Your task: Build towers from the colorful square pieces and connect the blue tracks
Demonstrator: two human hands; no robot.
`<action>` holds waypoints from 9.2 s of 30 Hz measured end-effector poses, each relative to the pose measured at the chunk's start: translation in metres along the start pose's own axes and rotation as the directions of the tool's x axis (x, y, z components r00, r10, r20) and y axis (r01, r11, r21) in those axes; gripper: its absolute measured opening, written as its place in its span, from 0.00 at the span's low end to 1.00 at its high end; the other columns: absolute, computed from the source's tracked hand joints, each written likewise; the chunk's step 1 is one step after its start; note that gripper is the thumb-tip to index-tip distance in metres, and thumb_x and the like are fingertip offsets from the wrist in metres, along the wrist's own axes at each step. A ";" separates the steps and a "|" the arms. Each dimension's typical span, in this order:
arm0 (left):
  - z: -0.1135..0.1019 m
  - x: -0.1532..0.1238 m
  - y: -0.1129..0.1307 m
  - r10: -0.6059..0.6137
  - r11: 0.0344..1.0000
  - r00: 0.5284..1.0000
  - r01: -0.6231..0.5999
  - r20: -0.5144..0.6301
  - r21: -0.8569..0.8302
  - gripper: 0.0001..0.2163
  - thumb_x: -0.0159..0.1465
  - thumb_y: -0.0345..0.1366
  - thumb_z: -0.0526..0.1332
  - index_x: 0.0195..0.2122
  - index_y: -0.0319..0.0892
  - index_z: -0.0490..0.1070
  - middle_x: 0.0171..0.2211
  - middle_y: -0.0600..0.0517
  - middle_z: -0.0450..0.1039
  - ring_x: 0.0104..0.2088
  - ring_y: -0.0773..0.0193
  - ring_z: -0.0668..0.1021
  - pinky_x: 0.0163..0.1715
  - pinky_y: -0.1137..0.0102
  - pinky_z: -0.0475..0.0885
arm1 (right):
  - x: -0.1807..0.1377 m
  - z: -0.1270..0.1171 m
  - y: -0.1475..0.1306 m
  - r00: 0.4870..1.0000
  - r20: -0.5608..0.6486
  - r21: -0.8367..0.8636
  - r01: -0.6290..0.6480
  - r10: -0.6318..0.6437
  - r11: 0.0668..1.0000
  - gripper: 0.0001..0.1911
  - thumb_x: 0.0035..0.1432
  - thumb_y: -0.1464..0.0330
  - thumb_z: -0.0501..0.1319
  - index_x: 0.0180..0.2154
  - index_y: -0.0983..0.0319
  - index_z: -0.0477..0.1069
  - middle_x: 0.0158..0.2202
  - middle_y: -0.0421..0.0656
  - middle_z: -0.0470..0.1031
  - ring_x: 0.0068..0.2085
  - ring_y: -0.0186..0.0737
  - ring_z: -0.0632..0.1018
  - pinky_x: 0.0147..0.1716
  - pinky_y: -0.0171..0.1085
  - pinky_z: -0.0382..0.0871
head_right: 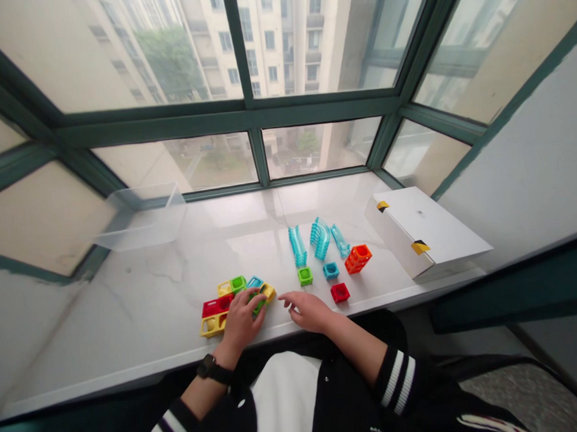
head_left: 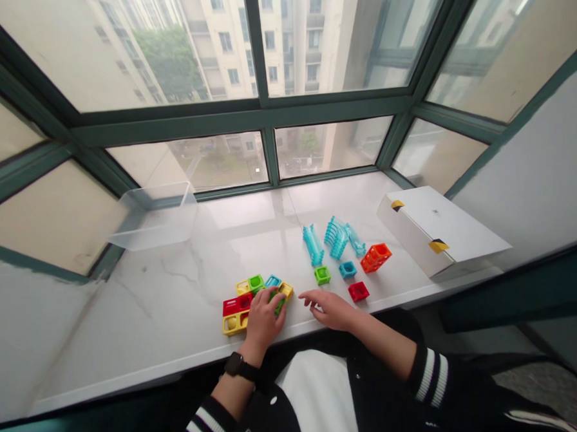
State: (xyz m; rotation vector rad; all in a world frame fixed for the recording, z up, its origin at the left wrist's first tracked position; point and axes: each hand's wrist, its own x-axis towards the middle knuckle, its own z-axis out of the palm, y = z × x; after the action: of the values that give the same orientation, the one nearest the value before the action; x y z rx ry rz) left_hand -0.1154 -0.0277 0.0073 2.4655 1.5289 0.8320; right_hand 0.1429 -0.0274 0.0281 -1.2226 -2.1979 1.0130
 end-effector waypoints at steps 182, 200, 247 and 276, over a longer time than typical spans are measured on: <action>-0.014 0.014 0.029 -0.474 0.296 0.837 0.443 0.273 -0.846 0.21 0.63 0.53 0.70 0.50 0.44 0.79 0.50 0.44 0.80 0.47 0.55 0.81 0.47 0.63 0.76 | -0.029 -0.052 0.025 0.984 -0.042 -0.445 -0.173 0.172 0.879 0.22 0.56 0.73 0.72 0.53 0.57 0.78 0.55 0.49 0.79 0.55 0.54 0.76 0.58 0.50 0.69; -0.039 0.012 0.002 -0.611 0.348 0.781 0.409 0.126 -0.843 0.21 0.64 0.53 0.69 0.50 0.43 0.78 0.49 0.45 0.80 0.44 0.56 0.81 0.43 0.64 0.77 | -0.031 -0.055 0.026 0.977 -0.036 -0.472 -0.203 0.211 0.858 0.23 0.57 0.72 0.72 0.54 0.55 0.77 0.55 0.48 0.78 0.55 0.56 0.76 0.54 0.49 0.68; 0.001 0.015 -0.034 -0.226 0.948 0.974 0.219 0.006 0.230 0.17 0.74 0.37 0.56 0.61 0.44 0.73 0.65 0.39 0.70 0.67 0.42 0.68 0.68 0.45 0.61 | 0.047 0.032 -0.046 0.985 0.158 -0.442 0.010 0.067 0.897 0.12 0.64 0.65 0.68 0.49 0.59 0.77 0.48 0.49 0.81 0.49 0.51 0.81 0.48 0.42 0.71; -0.045 0.036 0.038 -0.010 0.874 0.994 -0.043 -0.106 -0.485 0.28 0.68 0.41 0.69 0.67 0.50 0.63 0.64 0.42 0.69 0.65 0.49 0.73 0.65 0.50 0.71 | 0.020 -0.016 -0.032 0.960 -0.174 0.887 0.056 0.220 0.458 0.27 0.60 0.52 0.73 0.52 0.55 0.66 0.49 0.45 0.82 0.48 0.47 0.84 0.54 0.51 0.78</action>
State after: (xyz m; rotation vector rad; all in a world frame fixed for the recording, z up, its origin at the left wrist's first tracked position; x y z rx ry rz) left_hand -0.0966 -0.0225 0.0736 2.0911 1.1413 1.1970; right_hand 0.1255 -0.0147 0.0634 -0.8434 -1.0390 1.6230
